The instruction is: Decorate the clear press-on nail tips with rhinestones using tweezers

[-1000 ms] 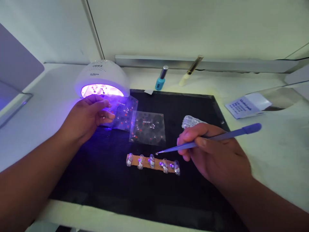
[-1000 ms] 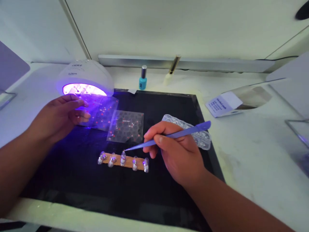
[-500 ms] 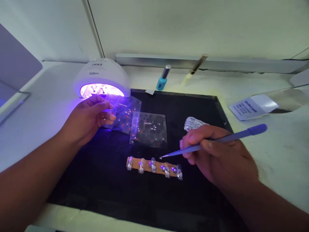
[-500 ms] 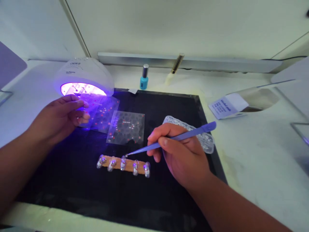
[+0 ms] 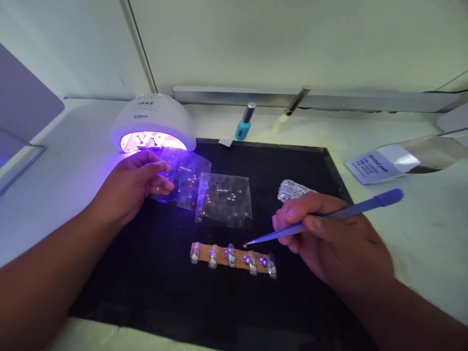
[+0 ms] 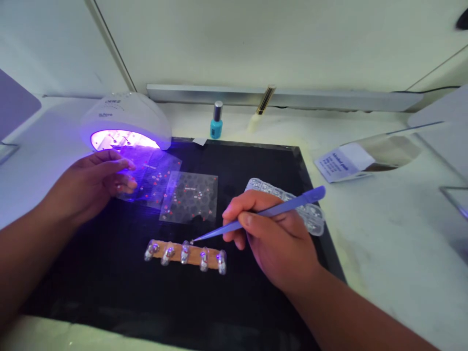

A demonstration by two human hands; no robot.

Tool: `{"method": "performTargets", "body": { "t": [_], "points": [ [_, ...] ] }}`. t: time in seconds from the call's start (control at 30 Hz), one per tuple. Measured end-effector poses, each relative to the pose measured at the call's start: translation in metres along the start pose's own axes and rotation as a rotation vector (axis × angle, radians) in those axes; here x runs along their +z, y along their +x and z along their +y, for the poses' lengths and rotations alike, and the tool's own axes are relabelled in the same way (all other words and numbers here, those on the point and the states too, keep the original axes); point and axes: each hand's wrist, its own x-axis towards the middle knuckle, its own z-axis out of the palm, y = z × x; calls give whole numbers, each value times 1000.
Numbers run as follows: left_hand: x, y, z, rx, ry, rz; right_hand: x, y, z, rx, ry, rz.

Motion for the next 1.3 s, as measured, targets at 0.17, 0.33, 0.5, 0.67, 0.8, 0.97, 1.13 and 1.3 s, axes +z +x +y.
{"method": "performTargets", "body": {
  "t": [0.17, 0.33, 0.5, 0.67, 0.8, 0.97, 1.13, 1.3],
  "points": [
    [-5, 3, -2, 74, 252, 67, -2, 2, 1, 8, 9, 20],
    [-14, 9, -5, 157, 444, 79, -3, 1, 2, 20, -4, 21],
    [-20, 12, -6, 211, 658, 76, -2, 1, 3, 20, -4, 18],
    [-21, 13, -3, 178, 740, 54, -4, 0, 4, 16, 8, 18],
    [-21, 12, 1, 176, 851, 43, -4, 0, 4, 13, 17, 10],
    [-28, 14, 9, 120, 1106, -7, 4, 1, 1, -2, -13, 19],
    [-28, 15, 20, 66, 1264, -48, 7, 1, 3, 1, -14, 25],
    [-32, 18, 22, 60, 1375, -82, 9, -1, 6, -1, -15, -14]
  ]
}}
